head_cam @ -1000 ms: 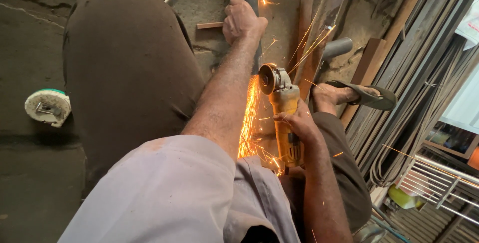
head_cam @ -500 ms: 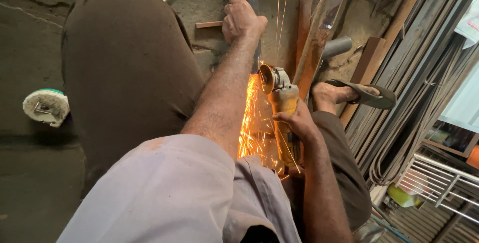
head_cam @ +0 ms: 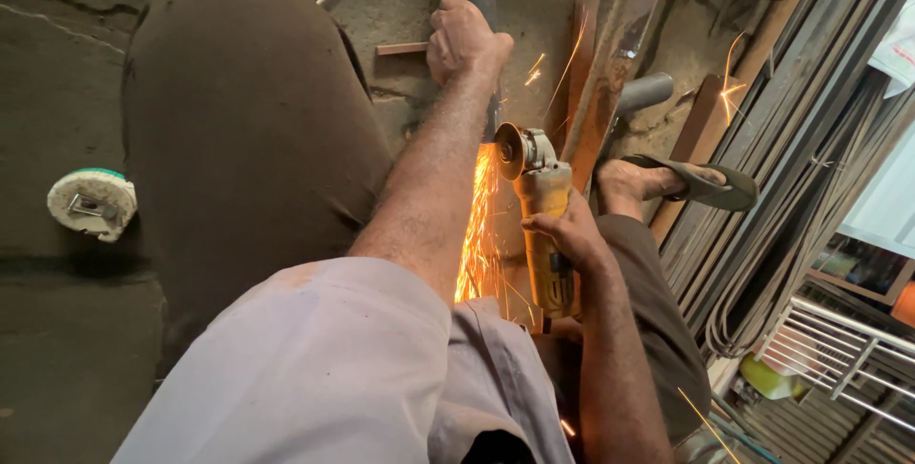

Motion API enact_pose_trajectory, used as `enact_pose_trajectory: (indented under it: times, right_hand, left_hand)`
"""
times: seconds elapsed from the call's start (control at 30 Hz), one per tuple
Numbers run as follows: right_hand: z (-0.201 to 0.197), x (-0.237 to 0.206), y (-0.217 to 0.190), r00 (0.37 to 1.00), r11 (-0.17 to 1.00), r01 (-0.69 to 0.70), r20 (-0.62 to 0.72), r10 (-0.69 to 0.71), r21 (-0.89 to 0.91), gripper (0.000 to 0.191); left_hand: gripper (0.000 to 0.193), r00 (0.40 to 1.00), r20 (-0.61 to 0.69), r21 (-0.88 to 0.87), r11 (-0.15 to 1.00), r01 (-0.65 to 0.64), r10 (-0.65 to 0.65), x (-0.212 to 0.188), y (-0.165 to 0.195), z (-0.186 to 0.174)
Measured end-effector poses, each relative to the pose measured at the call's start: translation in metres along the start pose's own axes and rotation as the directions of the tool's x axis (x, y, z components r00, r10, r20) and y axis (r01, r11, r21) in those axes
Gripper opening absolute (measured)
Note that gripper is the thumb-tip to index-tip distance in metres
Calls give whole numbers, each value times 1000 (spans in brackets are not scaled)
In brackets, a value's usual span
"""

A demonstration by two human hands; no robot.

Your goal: The person sits on the ground holding a metal pipe against a wooden support and uses an angle grinder to grind the pipe's end, producing sparks. They reposition the pipe and grind other sections, then set the grinder down and handle the pipe.

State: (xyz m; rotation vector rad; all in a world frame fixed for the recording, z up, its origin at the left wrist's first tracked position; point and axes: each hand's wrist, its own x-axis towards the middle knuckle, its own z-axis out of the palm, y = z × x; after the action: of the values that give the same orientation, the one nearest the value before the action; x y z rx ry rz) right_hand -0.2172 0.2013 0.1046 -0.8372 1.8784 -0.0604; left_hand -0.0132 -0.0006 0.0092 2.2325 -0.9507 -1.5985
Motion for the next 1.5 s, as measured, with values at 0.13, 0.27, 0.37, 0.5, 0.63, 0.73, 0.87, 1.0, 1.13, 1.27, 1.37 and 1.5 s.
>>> enact_pose_trajectory:
  times: [0.13, 0.27, 0.37, 0.5, 0.63, 0.73, 0.87, 1.0, 1.13, 1.27, 1.37, 1.5]
  right_hand:
    - [2, -2, -4, 1000, 1000, 26, 6, -26, -2, 69]
    - [2, -4, -5, 1000, 997, 23, 7, -23, 76, 69]
    - [1, -1, -4, 995, 997, 79, 58, -80, 18, 67]
    - [0, 3, -1, 999, 999, 52, 6, -52, -12, 68]
    - [0, 2, 0, 999, 999, 35, 0, -35, -38, 66]
    - [1, -2, -1, 999, 999, 33, -17, -33, -39, 67]
    - [2, 0, 0, 1000, 1000, 30, 3, -30, -4, 63]
    - [0, 7, 5, 997, 997, 69, 42, -70, 37, 62]
    - [-3, 11, 8, 998, 998, 60, 20, -60, -6, 65]
    - [-2, 9, 8, 1000, 1000, 22, -4, -22, -17, 65]
    - [-1, 8, 6, 999, 997, 19, 28, -21, 76, 64]
    - [-2, 9, 3, 996, 996, 76, 49, -78, 43, 60]
  left_hand:
    - [66, 1000, 4, 3, 1000, -2, 2, 0, 0, 0]
    - [68, 1000, 15, 5, 1000, -1, 1, 0, 1, -1]
    - [68, 1000, -1, -5, 1000, -6, 6, -1, 1, -2]
    - [70, 1000, 14, -8, 1000, -5, 5, -1, 0, -2]
    - [71, 999, 4, -12, 999, -33, 33, 0, -1, -1]
    - [68, 1000, 7, -8, 1000, -25, 25, 1, 0, 0]
    - [67, 1000, 3, 1, 1000, -12, 12, 2, 0, 0]
    - [68, 1000, -6, -8, 1000, -17, 17, 1, -1, 0]
    - [68, 1000, 11, -11, 1000, -5, 5, 1, -1, 0]
    - [68, 1000, 11, -5, 1000, -1, 1, 1, 0, 0]
    - [70, 1000, 12, -10, 1000, -1, 1, 1, 0, 0]
    - [69, 1000, -6, -20, 1000, -11, 11, 0, 0, 2]
